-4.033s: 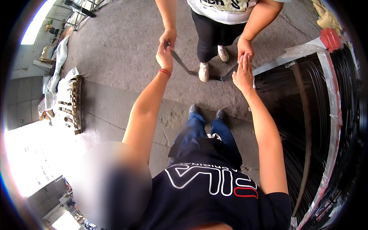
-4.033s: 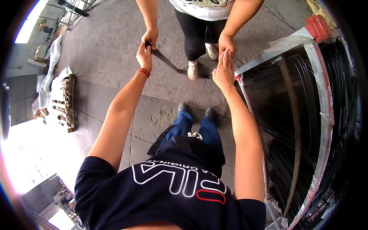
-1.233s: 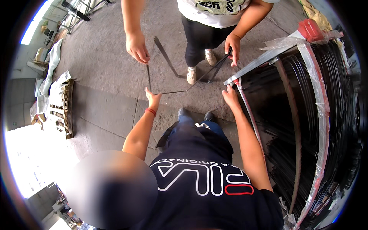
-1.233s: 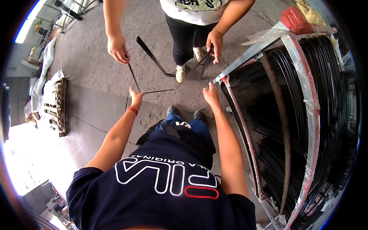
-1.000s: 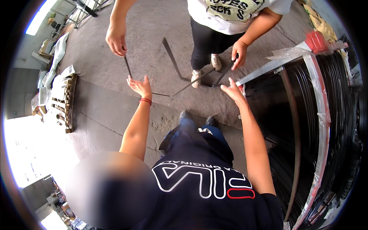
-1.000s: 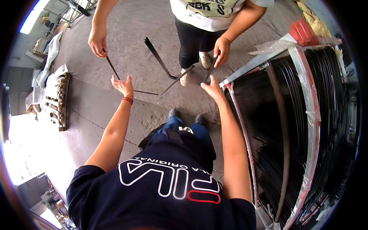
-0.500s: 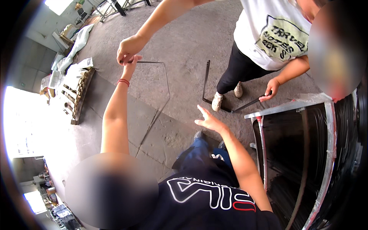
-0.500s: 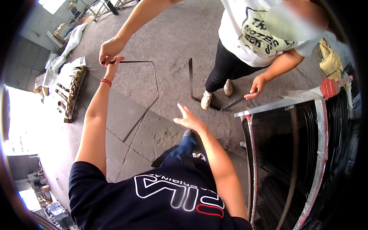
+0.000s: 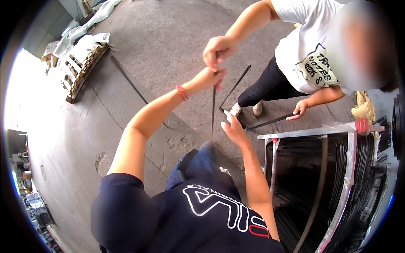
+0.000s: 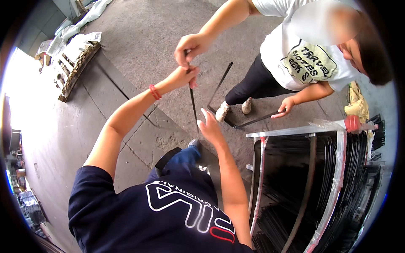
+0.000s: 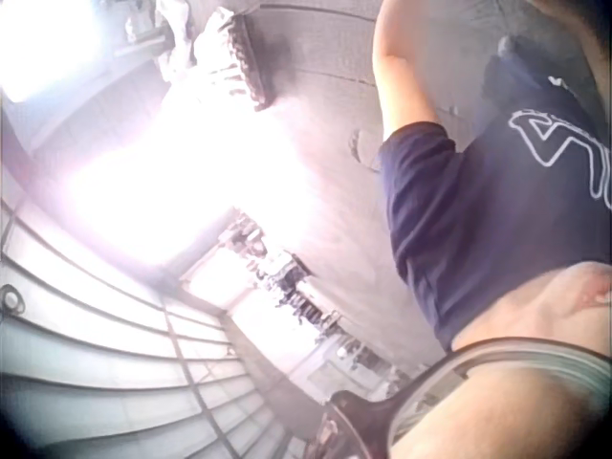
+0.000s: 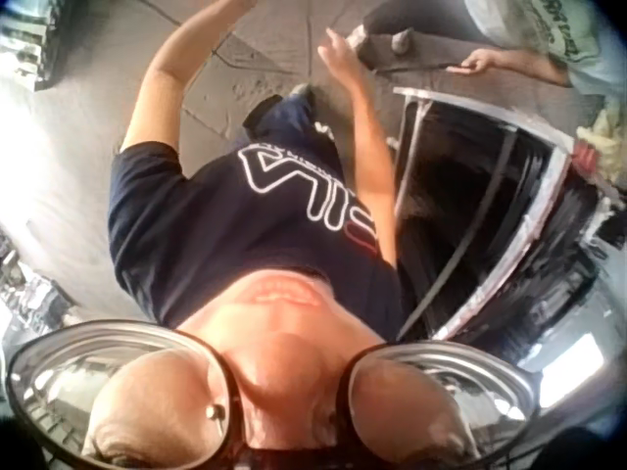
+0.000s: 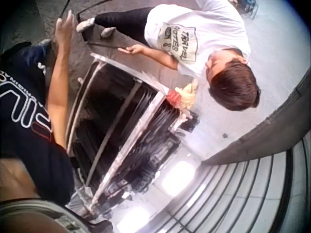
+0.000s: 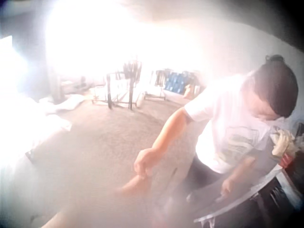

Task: The person picks up long, black metal rods from a storage rack and straightens them by hand. They then walk across the warehouse floor carrying the rods and exit through a large door into an outdoor area.

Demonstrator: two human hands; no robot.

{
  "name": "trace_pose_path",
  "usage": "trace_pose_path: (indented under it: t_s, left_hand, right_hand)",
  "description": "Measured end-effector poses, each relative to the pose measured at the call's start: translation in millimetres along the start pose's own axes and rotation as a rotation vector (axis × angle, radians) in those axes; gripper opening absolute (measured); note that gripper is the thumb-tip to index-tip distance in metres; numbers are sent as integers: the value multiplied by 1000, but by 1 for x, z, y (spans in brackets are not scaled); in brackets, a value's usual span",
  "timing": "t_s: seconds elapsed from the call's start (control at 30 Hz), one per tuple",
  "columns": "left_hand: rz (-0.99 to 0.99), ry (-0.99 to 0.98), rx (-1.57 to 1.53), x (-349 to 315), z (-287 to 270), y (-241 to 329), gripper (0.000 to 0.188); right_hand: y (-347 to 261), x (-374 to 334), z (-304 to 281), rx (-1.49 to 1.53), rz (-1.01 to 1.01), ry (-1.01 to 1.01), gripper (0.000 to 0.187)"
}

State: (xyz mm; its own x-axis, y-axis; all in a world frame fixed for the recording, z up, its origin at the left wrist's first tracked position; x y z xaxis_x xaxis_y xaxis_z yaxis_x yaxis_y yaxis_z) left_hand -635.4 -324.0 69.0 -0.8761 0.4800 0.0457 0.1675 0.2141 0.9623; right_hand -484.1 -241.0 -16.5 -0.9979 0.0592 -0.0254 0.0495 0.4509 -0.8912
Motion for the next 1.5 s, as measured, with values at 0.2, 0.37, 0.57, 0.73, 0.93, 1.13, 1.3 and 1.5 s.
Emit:
trace_pose_path:
  t_s: [0.2, 0.37, 0.57, 0.73, 0.93, 1.13, 1.3, 1.5]
  left_hand:
    - [12, 155, -88, -47, 53, 47, 41]
    - [-107, 301, -87, -91, 78, 42, 46]
    - [3, 415, -194, -146, 93, 66, 48]
    - [-46, 510, -266, -157, 98, 64, 48]
    - [6, 232, -386, -143, 158, 72, 48]
    - [-16, 60, -369, -135, 234, 58, 43]
    - [-64, -34, -263, -131, 264, 32, 29]
    - [175, -223, -173, -134, 254, 24, 43]
  right_hand:
    - [12, -84, 3, 41, -65, 198, 61]
    - [26, -146, 32, 188, -25, 273, 59]
    - [34, -202, -11, 392, 32, 648, 23]
    - [26, -234, -71, 221, 2, 715, 29]
    - [30, -229, -61, 92, 104, 657, 53]
    - [16, -184, -111, -241, -25, 878, 56]
    - [28, -139, -130, -168, 128, 850, 34]
    - [168, -141, -180, -519, 506, 1033, 20]
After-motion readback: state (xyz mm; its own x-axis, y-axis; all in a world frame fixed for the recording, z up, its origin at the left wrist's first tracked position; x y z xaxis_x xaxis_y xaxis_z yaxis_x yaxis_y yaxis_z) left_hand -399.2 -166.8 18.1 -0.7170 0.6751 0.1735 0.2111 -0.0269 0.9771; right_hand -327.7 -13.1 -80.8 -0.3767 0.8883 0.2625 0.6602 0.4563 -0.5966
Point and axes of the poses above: each hand's wrist, its own x-axis towards the middle knuckle, its own z-axis out of the palm, y = z × x, the point moved 9 cm from there along x, towards the middle knuckle, and after that the axes turned 8 degrees about y, right-handed, at the moved point
